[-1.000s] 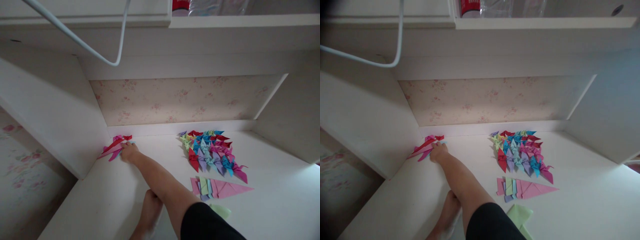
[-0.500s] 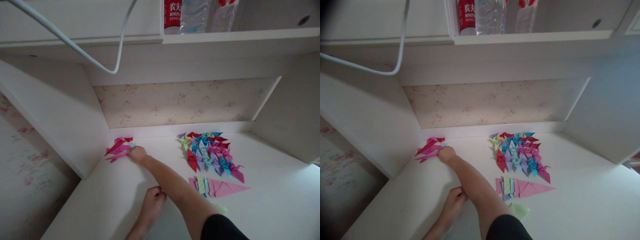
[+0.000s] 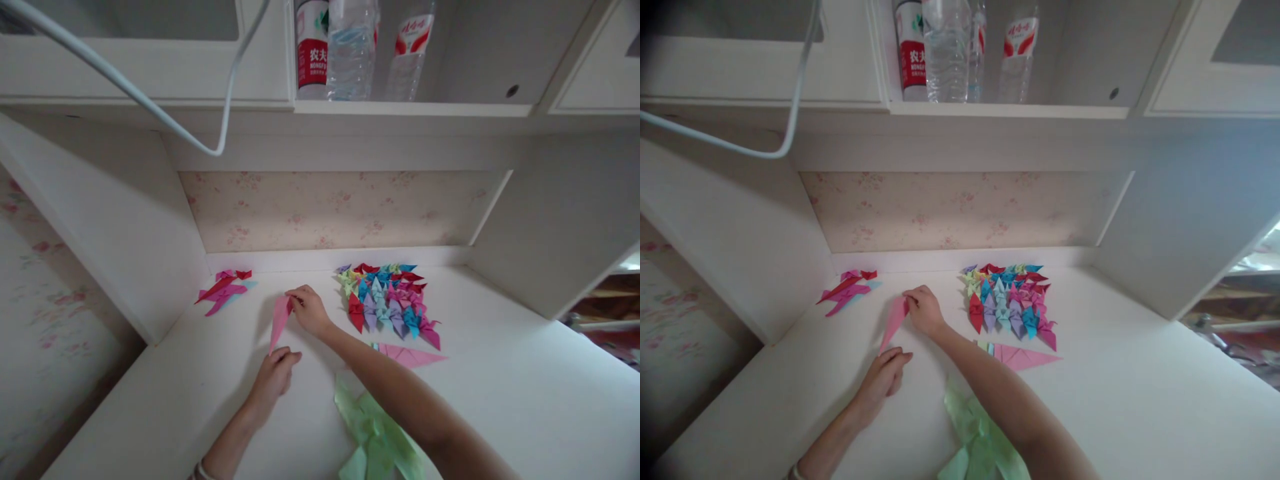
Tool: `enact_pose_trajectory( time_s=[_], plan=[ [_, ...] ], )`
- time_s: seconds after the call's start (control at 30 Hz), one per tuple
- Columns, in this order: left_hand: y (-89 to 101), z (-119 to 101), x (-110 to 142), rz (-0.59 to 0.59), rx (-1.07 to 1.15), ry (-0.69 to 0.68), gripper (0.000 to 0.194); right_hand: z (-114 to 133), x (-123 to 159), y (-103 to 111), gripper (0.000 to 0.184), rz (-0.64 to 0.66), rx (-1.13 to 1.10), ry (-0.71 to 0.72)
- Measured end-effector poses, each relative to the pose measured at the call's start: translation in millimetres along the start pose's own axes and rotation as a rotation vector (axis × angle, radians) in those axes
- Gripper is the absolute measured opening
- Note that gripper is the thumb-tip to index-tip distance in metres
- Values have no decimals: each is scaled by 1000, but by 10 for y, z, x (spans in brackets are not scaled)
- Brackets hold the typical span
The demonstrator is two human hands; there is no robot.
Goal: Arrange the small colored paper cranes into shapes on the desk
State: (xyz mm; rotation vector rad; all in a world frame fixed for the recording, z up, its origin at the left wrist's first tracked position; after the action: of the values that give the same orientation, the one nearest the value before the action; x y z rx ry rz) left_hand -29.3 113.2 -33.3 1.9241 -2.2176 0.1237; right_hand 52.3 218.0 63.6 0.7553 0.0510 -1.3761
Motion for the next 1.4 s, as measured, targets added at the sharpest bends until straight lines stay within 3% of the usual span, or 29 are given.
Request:
enact_pose_trajectory(
  time_s=[0.13, 0.27, 0.43, 0.53, 0.7, 0.8, 0.97, 1.1, 1.17, 1.27, 1.33, 1.4],
  plan=[
    [-32, -61, 23, 65, 131, -12, 36, -40, 363, 492, 27, -170, -350, -116],
    [-90, -177, 110, 192, 250, 43, 45, 174, 774, 776, 25, -243, -366, -63],
    [-133, -278, 188, 256, 178, -64, 32, 442, 1117, 659, 30, -118, -350, -8],
    [-118, -223, 168, 221, 114, -94, 26, 454, 1234, 601, 30, -88, -371, -3],
    [34, -176, 117, 107, 162, -75, 22, 351, 1459, 766, 39, -213, -211, 48],
    [80, -183, 130, 69, 251, -56, 19, 489, 1571, 716, 53, -136, -32, 177],
    [-58, -155, 184, 162, 309, -25, 19, 779, 1642, 464, 60, 74, 168, 349],
    [-138, -152, 214, 230, 292, -30, 19, 875, 1624, 527, 48, 23, 92, 414],
    [-159, -185, 230, 259, 304, -39, 22, 847, 1584, 704, 36, -76, -22, 368],
    [-146, -216, 244, 249, 338, -18, 25, 535, 1538, 1159, 15, -343, -310, 61],
    [-129, -226, 247, 233, 345, -5, 23, 254, 1614, 1434, 18, -516, -554, -158],
    [-124, -231, 250, 230, 338, -6, 21, 44, 1720, 1639, 25, -610, -762, -279]
  ],
)
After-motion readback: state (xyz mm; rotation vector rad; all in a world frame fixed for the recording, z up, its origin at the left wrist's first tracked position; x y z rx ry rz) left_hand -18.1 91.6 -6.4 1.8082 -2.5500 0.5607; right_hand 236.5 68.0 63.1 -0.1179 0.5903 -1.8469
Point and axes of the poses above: each hand's wrist, its own x-axis away from the middle knuckle, its own y-axis out of the back of the hand, z = x × y, the point moved 10 cm from there along -x, towards the middle knuckle, and after that the axes turned 9 degrees about -x, right-handed, at the moved point
